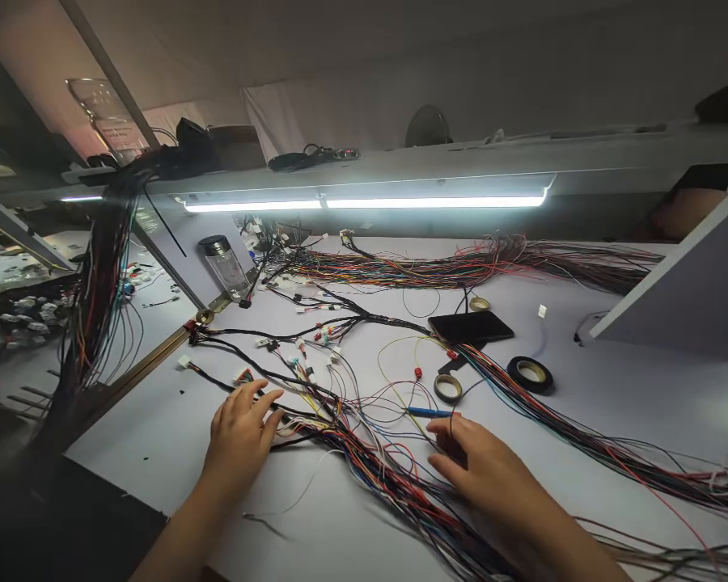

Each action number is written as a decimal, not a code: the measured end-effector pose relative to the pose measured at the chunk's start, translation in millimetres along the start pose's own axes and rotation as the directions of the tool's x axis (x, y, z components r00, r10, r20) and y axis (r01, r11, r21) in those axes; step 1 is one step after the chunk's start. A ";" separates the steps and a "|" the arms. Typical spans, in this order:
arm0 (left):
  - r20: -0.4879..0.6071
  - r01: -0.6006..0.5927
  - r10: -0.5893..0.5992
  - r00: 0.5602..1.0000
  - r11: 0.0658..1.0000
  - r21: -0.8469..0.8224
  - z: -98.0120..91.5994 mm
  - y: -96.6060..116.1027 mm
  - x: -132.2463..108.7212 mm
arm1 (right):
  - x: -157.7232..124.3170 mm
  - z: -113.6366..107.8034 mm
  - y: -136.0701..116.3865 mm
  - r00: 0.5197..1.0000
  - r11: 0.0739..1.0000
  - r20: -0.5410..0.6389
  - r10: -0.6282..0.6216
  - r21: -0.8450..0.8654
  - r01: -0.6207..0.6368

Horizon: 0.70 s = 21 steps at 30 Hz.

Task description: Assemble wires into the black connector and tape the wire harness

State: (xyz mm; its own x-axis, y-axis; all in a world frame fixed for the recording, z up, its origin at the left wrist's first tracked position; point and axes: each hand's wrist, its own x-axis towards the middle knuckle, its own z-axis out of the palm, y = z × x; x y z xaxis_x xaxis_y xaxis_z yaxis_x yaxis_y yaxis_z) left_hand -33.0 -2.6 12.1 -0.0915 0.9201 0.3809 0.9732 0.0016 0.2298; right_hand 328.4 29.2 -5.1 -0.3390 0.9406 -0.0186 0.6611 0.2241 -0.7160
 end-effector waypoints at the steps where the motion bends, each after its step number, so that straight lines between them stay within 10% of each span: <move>1: 0.022 -0.032 0.033 0.999 0.999 -0.018 -1.2 -0.7 -2.1 | 1.1 1.1 -3.3 0.998 0.995 0.018 -0.059 -0.078 0.060; 5: 0.140 -0.138 0.165 0.976 0.973 -0.187 -3.2 -1.5 -3.0 | 7.5 -9.7 -16.8 0.995 0.987 -0.001 -0.098 -0.125 0.097; 11: 0.274 -0.217 0.273 0.922 0.951 -0.220 8.6 6.6 36.1 | 24.3 -46.1 -52.2 0.965 0.912 0.067 0.252 0.318 -0.260; 16: 0.336 -0.267 0.330 0.882 0.938 -0.221 21.4 10.6 61.0 | 29.4 -64.8 -87.8 0.985 0.765 -0.013 0.169 0.632 -0.123; 21: 0.304 -0.263 0.314 0.900 0.945 -0.197 9.0 2.8 63.0 | 33.7 -68.0 -73.1 0.972 0.868 -0.007 0.235 0.452 -0.207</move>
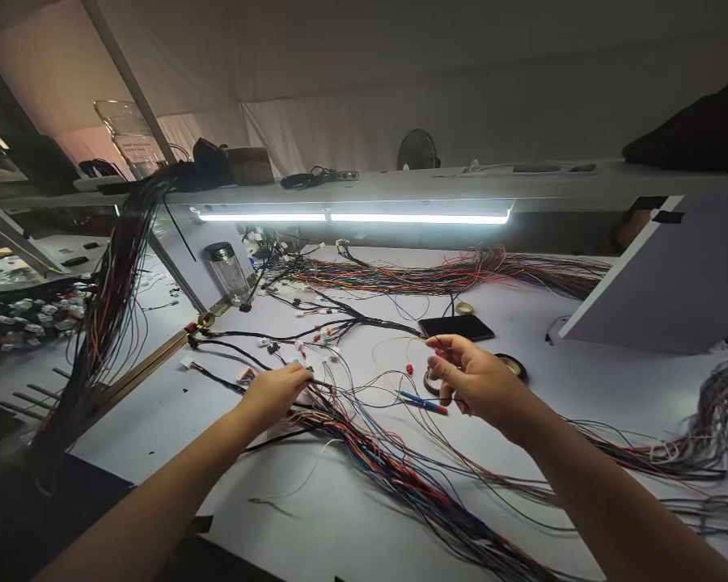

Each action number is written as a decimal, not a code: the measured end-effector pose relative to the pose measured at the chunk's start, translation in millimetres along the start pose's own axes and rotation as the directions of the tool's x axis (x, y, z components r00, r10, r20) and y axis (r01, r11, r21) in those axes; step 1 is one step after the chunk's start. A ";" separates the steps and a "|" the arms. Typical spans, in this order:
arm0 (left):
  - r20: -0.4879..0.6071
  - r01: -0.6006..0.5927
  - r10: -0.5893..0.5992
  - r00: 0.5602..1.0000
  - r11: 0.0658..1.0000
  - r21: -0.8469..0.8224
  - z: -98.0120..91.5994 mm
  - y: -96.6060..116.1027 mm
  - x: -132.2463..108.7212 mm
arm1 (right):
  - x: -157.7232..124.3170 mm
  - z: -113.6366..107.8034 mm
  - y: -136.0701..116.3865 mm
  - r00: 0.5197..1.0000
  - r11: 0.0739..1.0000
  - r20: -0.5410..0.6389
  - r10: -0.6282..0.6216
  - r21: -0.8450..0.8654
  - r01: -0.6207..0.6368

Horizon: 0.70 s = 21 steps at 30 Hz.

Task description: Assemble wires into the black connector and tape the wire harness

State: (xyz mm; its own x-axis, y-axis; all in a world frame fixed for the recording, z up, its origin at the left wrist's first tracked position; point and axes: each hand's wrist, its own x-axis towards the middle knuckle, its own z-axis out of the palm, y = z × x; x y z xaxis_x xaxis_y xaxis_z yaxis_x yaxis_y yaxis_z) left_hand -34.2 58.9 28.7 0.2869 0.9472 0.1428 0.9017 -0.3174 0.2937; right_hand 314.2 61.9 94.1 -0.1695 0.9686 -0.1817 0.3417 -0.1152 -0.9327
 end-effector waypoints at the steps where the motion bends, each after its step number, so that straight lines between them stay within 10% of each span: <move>1: -0.016 0.007 -0.007 1.000 1.000 0.009 -5.1 0.0 -1.9 | 4.0 -3.1 8.2 0.999 0.990 -0.005 0.035 -0.135 -0.036; 5: -0.074 -0.006 0.010 0.997 0.998 0.055 -26.5 7.3 -5.8 | 16.0 -7.2 26.8 0.990 0.698 -0.040 -0.134 -0.713 0.065; 8: -0.143 -0.115 0.132 0.981 0.986 0.123 -36.6 17.0 -5.3 | 13.8 13.8 6.3 0.955 0.519 0.020 -0.295 -0.836 0.178; 14: -0.206 -0.252 0.236 0.950 0.966 -0.059 -37.2 27.8 -4.8 | 23.9 105.9 -33.9 0.911 0.849 0.117 -0.396 -0.332 0.412; 21: -0.188 -0.118 0.019 0.982 0.842 -0.526 -25.7 11.7 -0.9 | 25.3 169.7 -8.3 0.863 0.862 0.062 -0.501 -0.052 0.504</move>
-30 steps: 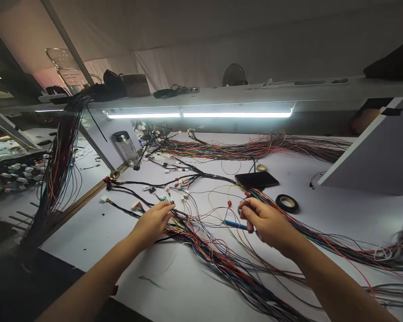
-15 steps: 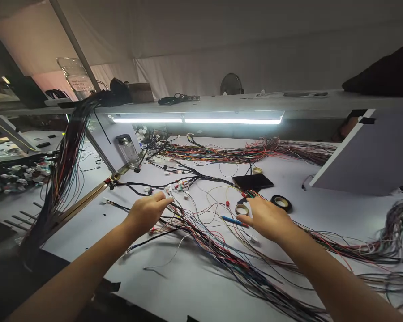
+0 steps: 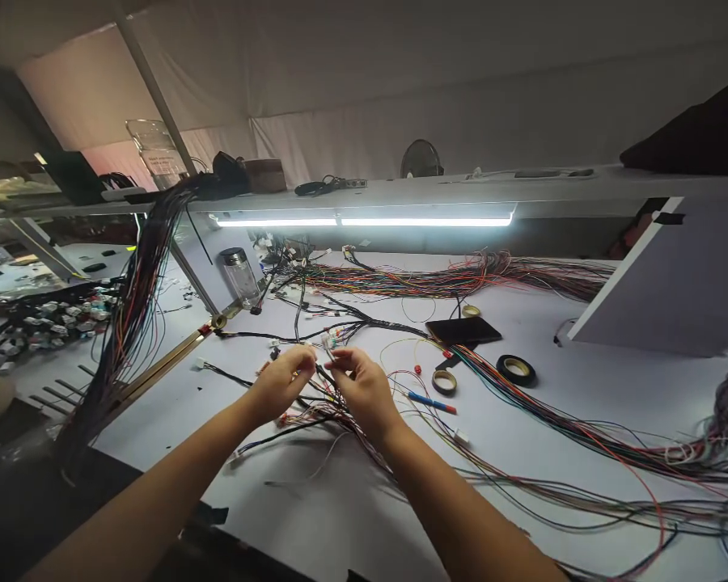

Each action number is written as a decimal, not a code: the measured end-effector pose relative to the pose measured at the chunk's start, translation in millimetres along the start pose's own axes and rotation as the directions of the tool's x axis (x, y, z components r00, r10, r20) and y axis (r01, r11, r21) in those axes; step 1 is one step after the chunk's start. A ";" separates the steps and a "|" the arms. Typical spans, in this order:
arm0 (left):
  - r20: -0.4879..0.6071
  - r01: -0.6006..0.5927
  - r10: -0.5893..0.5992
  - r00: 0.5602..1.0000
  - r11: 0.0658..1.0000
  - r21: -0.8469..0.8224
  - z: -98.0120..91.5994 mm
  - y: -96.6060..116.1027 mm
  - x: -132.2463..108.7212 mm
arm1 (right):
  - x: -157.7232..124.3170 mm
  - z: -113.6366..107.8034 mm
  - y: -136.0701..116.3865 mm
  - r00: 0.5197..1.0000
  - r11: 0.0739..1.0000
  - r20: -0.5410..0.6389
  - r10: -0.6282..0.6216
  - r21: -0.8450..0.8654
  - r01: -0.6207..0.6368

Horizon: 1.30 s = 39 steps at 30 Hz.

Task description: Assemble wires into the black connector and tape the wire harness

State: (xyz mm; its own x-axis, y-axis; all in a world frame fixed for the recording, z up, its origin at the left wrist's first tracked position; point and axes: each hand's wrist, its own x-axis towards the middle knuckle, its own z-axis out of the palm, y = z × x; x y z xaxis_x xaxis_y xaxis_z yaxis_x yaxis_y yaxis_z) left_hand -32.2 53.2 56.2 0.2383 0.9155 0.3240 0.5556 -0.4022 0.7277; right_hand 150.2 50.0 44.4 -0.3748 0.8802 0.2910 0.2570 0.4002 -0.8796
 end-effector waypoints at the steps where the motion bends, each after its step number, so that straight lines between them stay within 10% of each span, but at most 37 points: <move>1: 0.004 0.027 -0.027 1.000 0.999 -0.031 -0.8 -4.9 0.4 | -9.0 2.8 -2.4 0.998 0.999 0.033 -0.047 0.007 0.047; 5: 0.051 0.115 -0.108 0.993 0.979 -0.167 -4.2 -17.7 1.2 | -36.6 0.9 -10.9 0.845 0.930 0.391 -0.365 0.103 0.354; 9: 0.087 0.150 -0.132 0.987 0.956 -0.252 -4.7 -15.6 2.9 | -23.6 -11.1 -1.8 0.990 0.988 0.118 -0.077 -0.126 0.092; 14: 0.065 0.180 -0.169 0.983 0.948 -0.264 -1.7 -3.4 -0.1 | -4.1 -1.1 21.1 0.983 0.966 0.133 0.127 -0.240 -0.092; 20: 0.022 0.175 -0.181 0.983 0.972 0.155 19.1 11.5 -44.8 | -18.7 22.7 41.0 0.989 0.943 0.021 0.150 -0.303 -0.136; 23: 0.087 0.411 -0.406 0.910 0.910 -0.060 31.8 9.2 -56.1 | -25.3 27.7 45.6 0.995 0.946 0.017 0.096 -0.311 -0.086; 27: 0.161 0.602 -0.624 0.765 0.603 -0.523 35.0 0.0 -45.9 | -32.1 34.2 48.3 0.998 0.946 0.057 -0.009 -0.323 0.027; 39: 0.077 0.469 -0.664 0.744 0.436 -0.768 55.6 -14.5 -39.5 | -24.6 15.2 41.8 0.983 0.985 0.157 0.096 -0.158 -0.071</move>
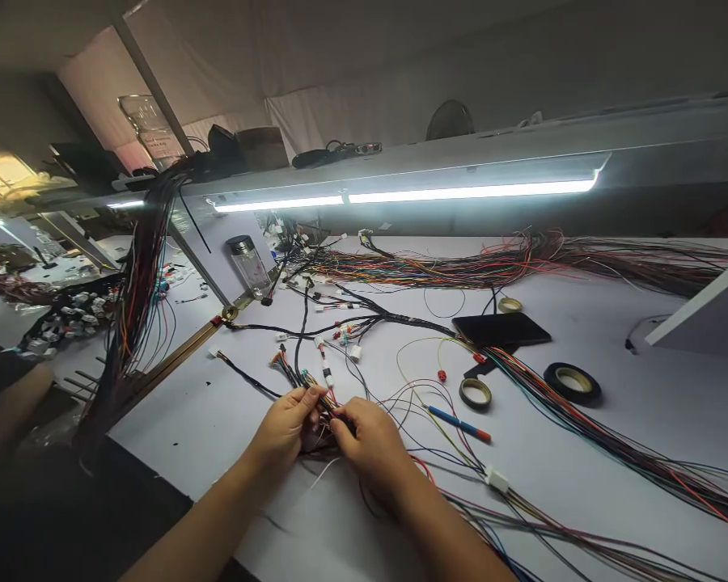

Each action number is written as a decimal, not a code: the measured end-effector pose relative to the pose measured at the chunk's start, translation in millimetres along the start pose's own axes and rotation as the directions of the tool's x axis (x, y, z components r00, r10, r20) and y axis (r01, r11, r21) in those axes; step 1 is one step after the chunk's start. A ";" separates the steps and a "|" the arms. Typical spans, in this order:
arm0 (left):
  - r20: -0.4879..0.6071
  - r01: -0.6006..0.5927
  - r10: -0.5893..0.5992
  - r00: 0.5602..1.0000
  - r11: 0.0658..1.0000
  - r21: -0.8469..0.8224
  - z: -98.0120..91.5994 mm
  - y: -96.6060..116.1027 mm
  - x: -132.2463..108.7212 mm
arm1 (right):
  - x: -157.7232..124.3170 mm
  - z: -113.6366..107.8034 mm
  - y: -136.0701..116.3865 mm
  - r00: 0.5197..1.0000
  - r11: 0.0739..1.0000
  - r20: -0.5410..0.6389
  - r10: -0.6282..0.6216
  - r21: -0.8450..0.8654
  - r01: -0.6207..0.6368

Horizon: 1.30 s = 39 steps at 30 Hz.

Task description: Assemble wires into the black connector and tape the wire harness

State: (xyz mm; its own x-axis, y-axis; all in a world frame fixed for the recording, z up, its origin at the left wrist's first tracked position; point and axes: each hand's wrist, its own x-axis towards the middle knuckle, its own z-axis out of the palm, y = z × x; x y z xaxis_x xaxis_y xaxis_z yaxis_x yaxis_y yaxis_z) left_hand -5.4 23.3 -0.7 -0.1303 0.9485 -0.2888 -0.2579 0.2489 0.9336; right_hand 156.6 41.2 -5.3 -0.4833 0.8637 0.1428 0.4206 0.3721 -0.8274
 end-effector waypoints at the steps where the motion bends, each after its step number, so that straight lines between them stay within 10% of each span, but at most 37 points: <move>1: -0.012 -0.001 0.001 1.000 1.000 -0.012 1.7 -0.3 0.5 | 0.7 0.0 0.0 1.000 1.000 -0.013 0.021 -0.004 -0.021; 9: 0.017 0.122 -0.126 0.992 0.980 0.158 2.6 1.5 -5.8 | 2.2 0.3 0.6 0.992 0.992 -0.019 0.127 -0.007 -0.127; 27: -0.015 -0.169 0.287 0.958 0.605 0.778 18.4 10.8 -19.9 | -4.1 14.4 0.7 0.989 0.970 -0.139 0.045 -0.232 -0.077; 39: -0.019 0.024 -0.016 1.000 0.855 0.517 8.5 8.2 -3.9 | -1.2 3.7 2.4 0.993 0.990 -0.063 0.096 -0.100 -0.102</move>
State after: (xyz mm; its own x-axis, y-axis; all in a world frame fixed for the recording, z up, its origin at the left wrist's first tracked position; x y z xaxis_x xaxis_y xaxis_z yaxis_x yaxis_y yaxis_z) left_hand 1.1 23.3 9.9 -0.1442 0.9404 -0.3081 0.2716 0.3370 0.9015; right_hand 155.3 39.8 -9.5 -0.3916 0.9151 0.0965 0.5425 0.3143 -0.7790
